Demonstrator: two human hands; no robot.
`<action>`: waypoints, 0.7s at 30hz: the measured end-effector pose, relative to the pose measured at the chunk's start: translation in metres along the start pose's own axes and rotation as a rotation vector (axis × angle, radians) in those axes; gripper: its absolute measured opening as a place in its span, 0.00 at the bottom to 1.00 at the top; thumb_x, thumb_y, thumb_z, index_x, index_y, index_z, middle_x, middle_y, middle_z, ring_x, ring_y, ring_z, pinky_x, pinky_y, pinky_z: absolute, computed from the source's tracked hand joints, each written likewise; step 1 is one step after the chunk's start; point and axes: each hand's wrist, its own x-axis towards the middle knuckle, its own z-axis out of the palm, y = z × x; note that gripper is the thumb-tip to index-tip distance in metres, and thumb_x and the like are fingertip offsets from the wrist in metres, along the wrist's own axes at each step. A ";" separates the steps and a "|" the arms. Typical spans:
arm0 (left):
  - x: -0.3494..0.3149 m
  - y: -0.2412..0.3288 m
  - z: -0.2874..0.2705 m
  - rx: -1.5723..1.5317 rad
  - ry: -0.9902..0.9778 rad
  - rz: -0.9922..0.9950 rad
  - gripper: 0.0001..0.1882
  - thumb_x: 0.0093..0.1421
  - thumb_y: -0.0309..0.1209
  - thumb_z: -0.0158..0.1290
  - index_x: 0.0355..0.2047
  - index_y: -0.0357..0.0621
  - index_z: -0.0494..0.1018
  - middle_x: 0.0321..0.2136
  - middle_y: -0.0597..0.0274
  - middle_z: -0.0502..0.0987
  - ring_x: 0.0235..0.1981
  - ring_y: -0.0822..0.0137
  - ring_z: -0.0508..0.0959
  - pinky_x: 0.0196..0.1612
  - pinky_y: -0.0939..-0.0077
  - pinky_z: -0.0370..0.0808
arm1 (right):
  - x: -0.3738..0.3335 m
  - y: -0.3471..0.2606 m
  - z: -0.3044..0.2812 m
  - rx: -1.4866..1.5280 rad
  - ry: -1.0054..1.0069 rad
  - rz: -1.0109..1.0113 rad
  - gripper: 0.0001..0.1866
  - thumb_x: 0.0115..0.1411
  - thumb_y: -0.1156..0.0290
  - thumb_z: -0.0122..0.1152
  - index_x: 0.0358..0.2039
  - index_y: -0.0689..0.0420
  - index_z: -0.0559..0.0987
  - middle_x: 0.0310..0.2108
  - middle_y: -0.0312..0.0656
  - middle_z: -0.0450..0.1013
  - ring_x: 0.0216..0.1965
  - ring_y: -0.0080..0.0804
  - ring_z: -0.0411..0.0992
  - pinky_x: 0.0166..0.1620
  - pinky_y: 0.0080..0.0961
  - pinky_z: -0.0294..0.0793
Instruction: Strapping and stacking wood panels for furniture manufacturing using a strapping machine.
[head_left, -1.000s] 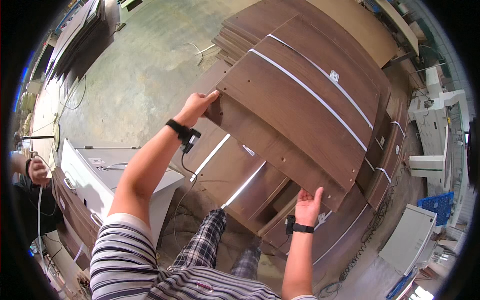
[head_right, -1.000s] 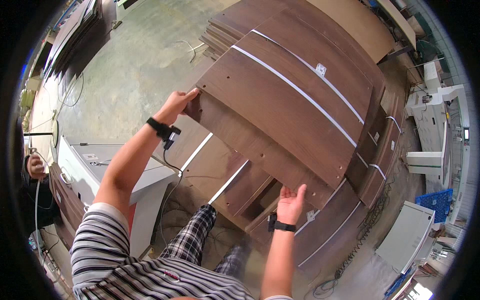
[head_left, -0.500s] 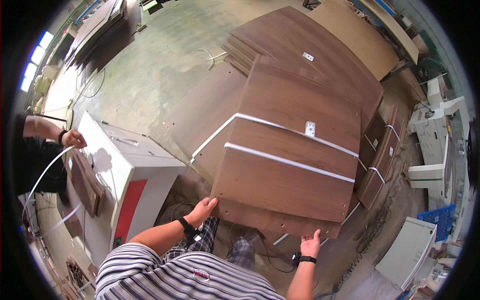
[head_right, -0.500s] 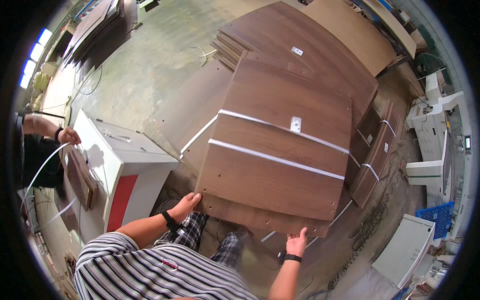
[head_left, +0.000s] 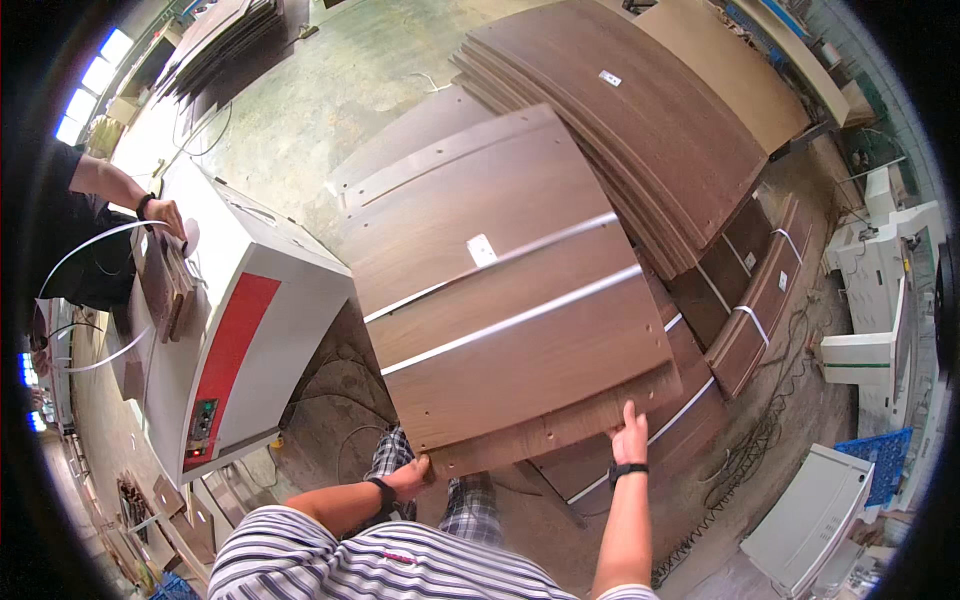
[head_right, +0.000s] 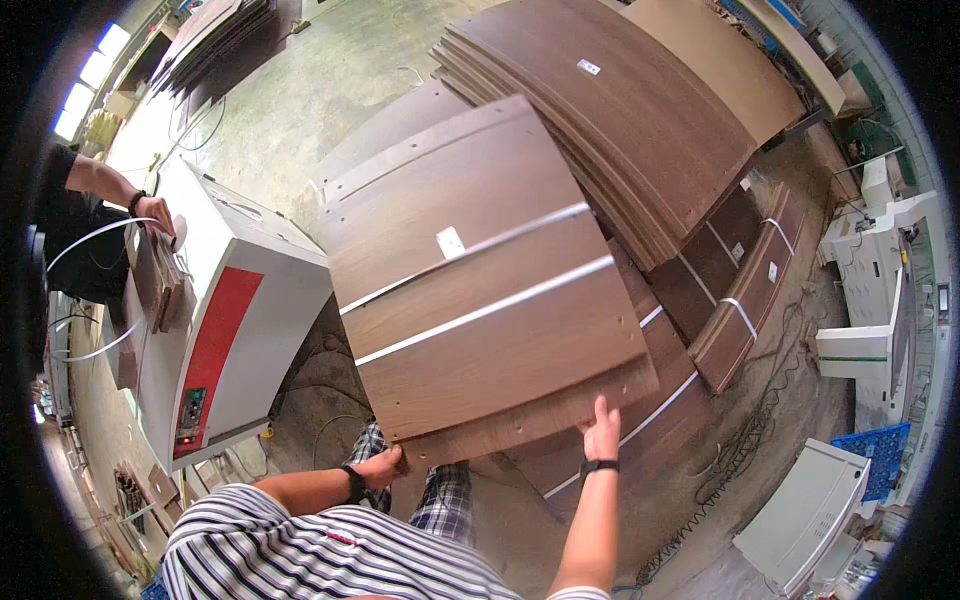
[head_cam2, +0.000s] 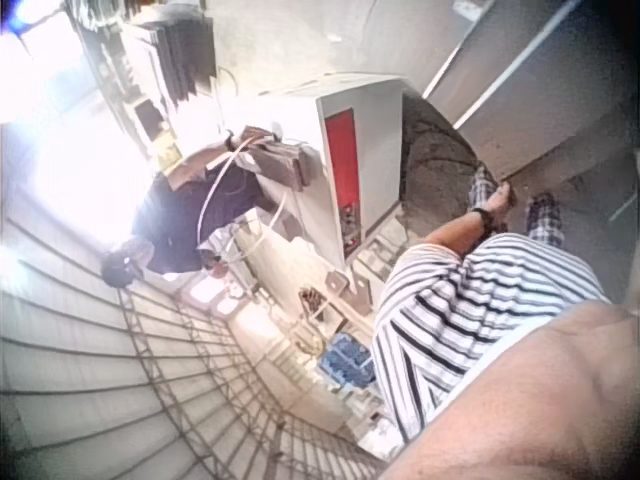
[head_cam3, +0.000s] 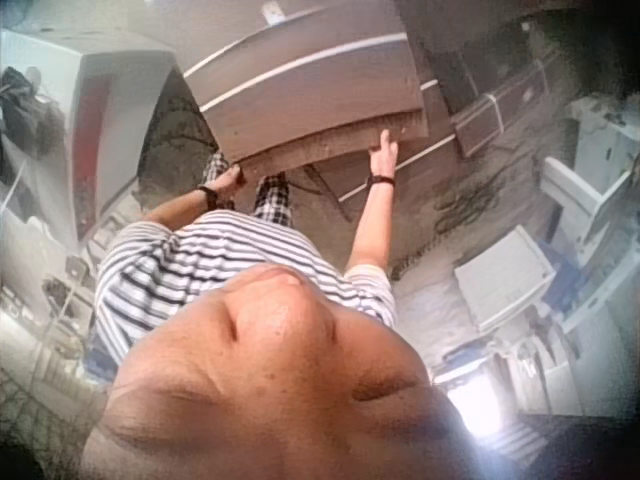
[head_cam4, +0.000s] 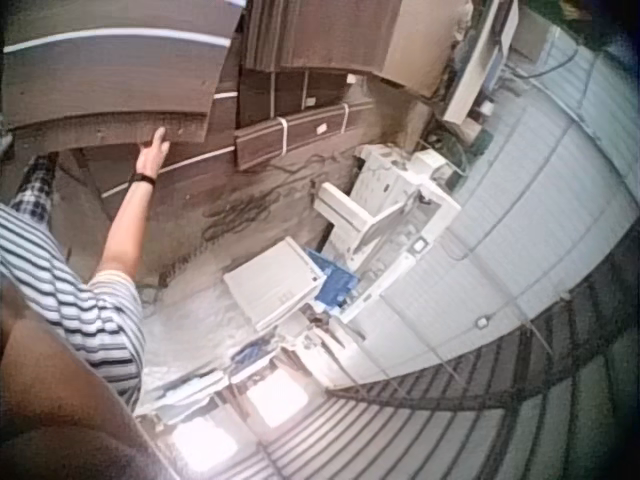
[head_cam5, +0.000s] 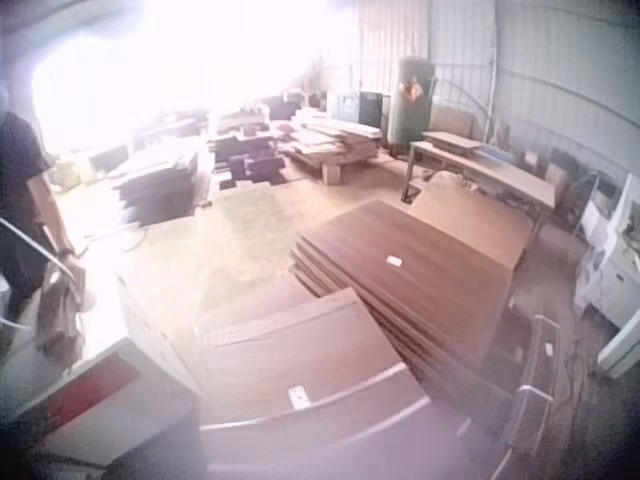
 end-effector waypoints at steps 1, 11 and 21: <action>0.003 0.008 0.015 -0.054 0.004 0.028 0.20 0.66 0.36 0.33 0.52 0.34 0.56 0.51 0.44 0.65 0.51 0.54 0.68 0.53 0.64 0.66 | 0.010 -0.004 0.006 -0.021 -0.023 -0.010 0.21 0.58 0.56 0.58 0.42 0.57 0.65 0.40 0.42 0.70 0.40 0.36 0.71 0.41 0.42 0.73; 0.053 0.118 0.038 -0.562 0.110 -0.342 0.23 0.68 0.44 0.32 0.55 0.42 0.58 0.50 0.62 0.68 0.49 0.66 0.69 0.51 0.68 0.68 | 0.059 0.017 0.033 -0.848 0.105 0.177 0.26 0.58 0.48 0.54 0.30 0.65 0.69 0.21 0.48 0.73 0.17 0.33 0.74 0.18 0.26 0.76; 0.141 0.220 0.000 -1.082 0.413 -0.252 0.21 0.60 0.44 0.51 0.51 0.53 0.63 0.27 0.68 0.71 0.29 0.65 0.72 0.30 0.69 0.70 | 0.089 0.022 0.041 -0.710 0.132 0.146 0.23 0.63 0.50 0.43 0.31 0.60 0.65 0.19 0.48 0.71 0.15 0.32 0.73 0.17 0.25 0.74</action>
